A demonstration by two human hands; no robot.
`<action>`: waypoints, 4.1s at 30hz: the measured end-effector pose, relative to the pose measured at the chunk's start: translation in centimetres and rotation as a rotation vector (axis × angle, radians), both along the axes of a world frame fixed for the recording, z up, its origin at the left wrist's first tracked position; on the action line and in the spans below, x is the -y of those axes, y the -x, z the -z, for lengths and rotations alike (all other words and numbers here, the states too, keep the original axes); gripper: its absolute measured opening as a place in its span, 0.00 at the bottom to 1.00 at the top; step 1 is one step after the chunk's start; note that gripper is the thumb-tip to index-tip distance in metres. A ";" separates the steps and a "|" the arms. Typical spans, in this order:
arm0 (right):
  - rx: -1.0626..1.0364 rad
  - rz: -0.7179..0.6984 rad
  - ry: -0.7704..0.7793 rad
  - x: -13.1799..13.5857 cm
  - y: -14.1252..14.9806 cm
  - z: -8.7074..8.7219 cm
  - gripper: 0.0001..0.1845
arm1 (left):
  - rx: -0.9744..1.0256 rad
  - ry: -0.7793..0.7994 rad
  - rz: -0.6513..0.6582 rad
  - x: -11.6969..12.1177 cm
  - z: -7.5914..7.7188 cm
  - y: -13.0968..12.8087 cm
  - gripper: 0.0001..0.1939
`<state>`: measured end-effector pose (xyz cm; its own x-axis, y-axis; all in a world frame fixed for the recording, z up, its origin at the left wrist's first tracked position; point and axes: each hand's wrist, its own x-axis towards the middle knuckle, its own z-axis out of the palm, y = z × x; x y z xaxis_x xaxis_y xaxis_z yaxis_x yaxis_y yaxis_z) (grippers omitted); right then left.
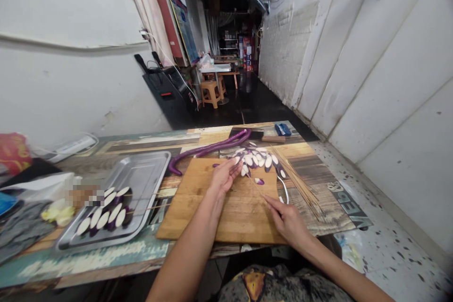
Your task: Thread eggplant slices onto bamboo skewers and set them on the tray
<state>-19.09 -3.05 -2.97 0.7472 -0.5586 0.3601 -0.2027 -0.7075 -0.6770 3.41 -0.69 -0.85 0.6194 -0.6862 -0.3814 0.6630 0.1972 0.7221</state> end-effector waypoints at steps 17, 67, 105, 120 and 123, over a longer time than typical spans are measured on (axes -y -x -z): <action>0.021 0.028 -0.008 0.1 -0.8 0.7 0.20 | -0.014 0.039 0.057 0.0 0.3 0.2 0.04; 0.021 0.031 -0.063 0.4 -3.0 -1.8 0.21 | -0.308 0.147 0.122 0.1 -0.5 0.0 0.04; -0.065 0.055 -0.062 0.2 -2.8 -2.5 0.22 | -0.032 0.157 0.070 0.1 0.2 0.3 0.03; -0.014 0.072 -0.092 0.1 -3.3 -2.4 0.21 | -0.007 0.132 0.069 0.0 -0.3 0.9 0.02; -0.024 0.092 -0.084 0.2 -3.4 -2.4 0.21 | 0.005 0.135 0.082 0.0 -0.4 1.0 0.02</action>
